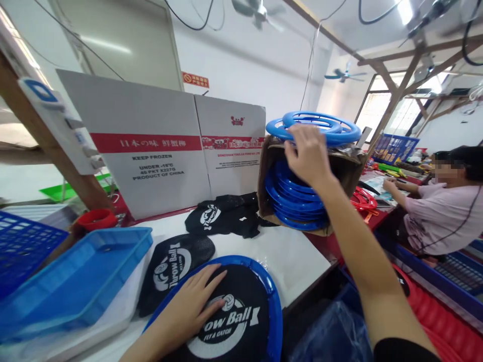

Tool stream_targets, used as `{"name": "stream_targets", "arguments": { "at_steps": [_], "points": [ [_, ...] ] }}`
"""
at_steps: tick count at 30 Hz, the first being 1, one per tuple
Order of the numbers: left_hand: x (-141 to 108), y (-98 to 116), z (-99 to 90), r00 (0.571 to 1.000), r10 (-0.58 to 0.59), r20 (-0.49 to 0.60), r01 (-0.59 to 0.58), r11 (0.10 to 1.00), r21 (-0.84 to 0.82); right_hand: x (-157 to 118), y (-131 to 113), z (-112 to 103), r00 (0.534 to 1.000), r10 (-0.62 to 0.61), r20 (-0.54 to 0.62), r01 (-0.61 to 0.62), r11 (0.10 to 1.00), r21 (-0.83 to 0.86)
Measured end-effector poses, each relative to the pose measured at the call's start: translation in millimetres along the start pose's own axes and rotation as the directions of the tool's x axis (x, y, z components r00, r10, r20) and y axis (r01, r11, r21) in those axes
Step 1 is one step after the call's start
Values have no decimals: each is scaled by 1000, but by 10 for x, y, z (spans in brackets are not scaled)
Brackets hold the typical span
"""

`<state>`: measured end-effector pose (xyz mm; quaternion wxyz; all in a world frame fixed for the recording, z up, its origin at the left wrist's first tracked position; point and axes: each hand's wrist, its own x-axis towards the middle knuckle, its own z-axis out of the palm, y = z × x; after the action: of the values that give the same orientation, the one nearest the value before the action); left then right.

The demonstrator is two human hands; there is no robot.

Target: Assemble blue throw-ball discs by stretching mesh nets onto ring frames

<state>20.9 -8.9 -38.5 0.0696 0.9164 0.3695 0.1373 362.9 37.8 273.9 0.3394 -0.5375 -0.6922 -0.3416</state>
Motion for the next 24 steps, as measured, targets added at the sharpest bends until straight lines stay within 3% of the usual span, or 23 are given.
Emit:
{"name": "stream_targets", "arguments": {
  "at_steps": [2, 5, 10, 14, 19, 21, 24],
  "points": [
    [9, 29, -33, 999, -17, 27, 18, 1000, -23, 344, 384, -119, 996, 62, 68, -52, 988, -149],
    [23, 65, -73, 997, -41, 61, 44, 998, -40, 552, 835, -112, 974, 58, 218, -14, 980, -197],
    [37, 86, -81, 995, -59, 75, 63, 996, -58, 510, 1092, -25, 954, 14, 299, 35, 987, -158],
    [38, 69, -45, 998, -44, 43, 47, 996, -75, 551, 1100, 13, 947, -12, 321, 60, 989, -138],
    [32, 59, -38, 999, -39, 23, 41, 993, -108, 693, 970, -54, 956, 74, 283, -41, 992, -121],
    [33, 69, -52, 999, -37, 19, 39, 993, -111, 659, 771, -165, 974, 57, 218, -37, 995, -94],
    [35, 90, -72, 999, -36, 31, 39, 995, -97, 340, 258, -395, 982, -153, 113, 153, 988, 5]
  ]
}}
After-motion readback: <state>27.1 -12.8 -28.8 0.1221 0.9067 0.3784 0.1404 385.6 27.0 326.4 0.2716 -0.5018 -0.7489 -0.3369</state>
